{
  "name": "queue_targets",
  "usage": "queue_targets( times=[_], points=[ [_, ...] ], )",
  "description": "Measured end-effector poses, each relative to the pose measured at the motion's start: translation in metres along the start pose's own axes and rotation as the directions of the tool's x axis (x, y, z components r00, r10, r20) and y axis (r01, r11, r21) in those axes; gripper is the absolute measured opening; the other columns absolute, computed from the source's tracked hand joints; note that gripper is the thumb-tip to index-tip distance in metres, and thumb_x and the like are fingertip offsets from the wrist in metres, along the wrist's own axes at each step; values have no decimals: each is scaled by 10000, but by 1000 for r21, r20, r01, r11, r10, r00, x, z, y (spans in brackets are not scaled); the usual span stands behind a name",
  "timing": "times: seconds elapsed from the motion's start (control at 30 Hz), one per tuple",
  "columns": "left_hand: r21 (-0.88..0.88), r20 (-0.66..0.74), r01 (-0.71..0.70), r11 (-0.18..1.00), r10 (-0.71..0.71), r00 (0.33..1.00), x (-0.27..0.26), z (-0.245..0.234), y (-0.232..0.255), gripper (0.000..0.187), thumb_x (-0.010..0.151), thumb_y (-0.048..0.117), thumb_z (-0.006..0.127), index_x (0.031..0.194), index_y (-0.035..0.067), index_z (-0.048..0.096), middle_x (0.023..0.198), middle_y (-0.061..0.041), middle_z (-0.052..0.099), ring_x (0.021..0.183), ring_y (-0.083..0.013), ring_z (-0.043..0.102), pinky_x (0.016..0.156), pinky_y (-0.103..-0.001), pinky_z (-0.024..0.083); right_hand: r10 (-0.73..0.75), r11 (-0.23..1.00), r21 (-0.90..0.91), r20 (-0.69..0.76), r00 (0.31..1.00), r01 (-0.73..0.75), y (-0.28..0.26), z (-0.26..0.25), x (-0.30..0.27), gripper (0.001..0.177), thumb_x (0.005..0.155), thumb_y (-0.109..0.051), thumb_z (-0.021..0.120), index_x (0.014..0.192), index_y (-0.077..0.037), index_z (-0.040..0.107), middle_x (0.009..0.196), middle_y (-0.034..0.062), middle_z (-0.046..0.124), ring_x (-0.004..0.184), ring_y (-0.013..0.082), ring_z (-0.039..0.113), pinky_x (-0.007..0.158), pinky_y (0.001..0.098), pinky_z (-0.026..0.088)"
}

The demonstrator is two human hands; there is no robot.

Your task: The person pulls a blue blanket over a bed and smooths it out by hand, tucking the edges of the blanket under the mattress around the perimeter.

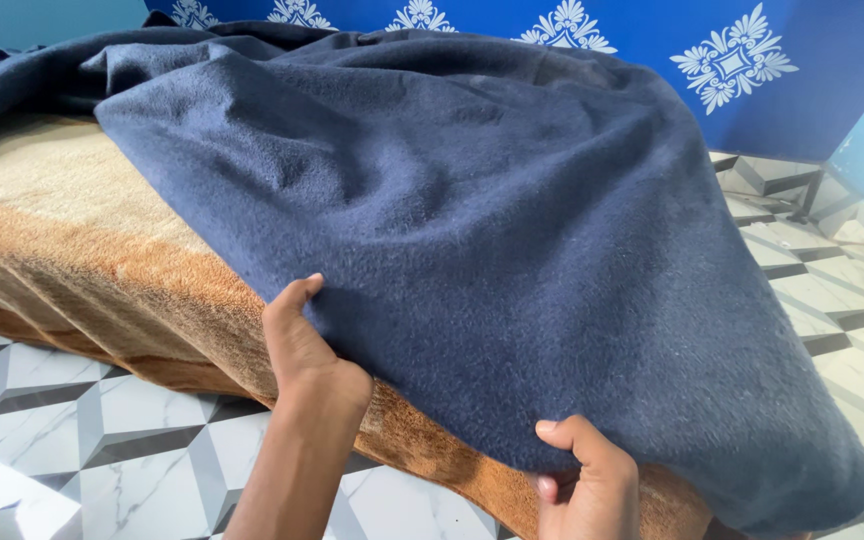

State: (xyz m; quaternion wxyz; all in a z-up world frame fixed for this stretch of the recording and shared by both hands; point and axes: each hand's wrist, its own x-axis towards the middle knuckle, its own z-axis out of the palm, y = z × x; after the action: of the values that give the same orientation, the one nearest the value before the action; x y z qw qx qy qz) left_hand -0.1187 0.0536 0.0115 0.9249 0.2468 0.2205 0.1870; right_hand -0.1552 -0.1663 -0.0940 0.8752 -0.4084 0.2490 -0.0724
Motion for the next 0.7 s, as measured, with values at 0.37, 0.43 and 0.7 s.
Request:
queue_targets(
  times=[0.37,0.43,0.7],
  points=[
    [13,-69,-18,1000,19,997,17,-7,8,587,965,425,465,1462,113,473,1501,-101,563,1321,-296,593,1138,-543,423,32,997,-73,-16,999,-33,7,-5,10,271,595,-23,655,606,-193,445,737,-59,440,715,82,405,571,338,248],
    [18,-86,-33,999,35,996,16,-7,7,567,984,390,465,1461,84,462,1491,-112,566,1315,-298,604,1136,-538,442,27,997,-70,-4,1000,-27,8,-6,10,267,592,-26,655,600,-196,450,735,-55,440,718,85,408,579,341,248],
    [221,-41,-285,933,301,953,30,-19,-1,421,1000,240,550,1252,-97,558,1296,-223,673,1128,-283,717,1029,-407,574,-91,992,-86,4,996,91,20,-11,15,157,633,-66,687,618,-96,535,708,16,541,650,128,510,505,320,334]
  ],
)
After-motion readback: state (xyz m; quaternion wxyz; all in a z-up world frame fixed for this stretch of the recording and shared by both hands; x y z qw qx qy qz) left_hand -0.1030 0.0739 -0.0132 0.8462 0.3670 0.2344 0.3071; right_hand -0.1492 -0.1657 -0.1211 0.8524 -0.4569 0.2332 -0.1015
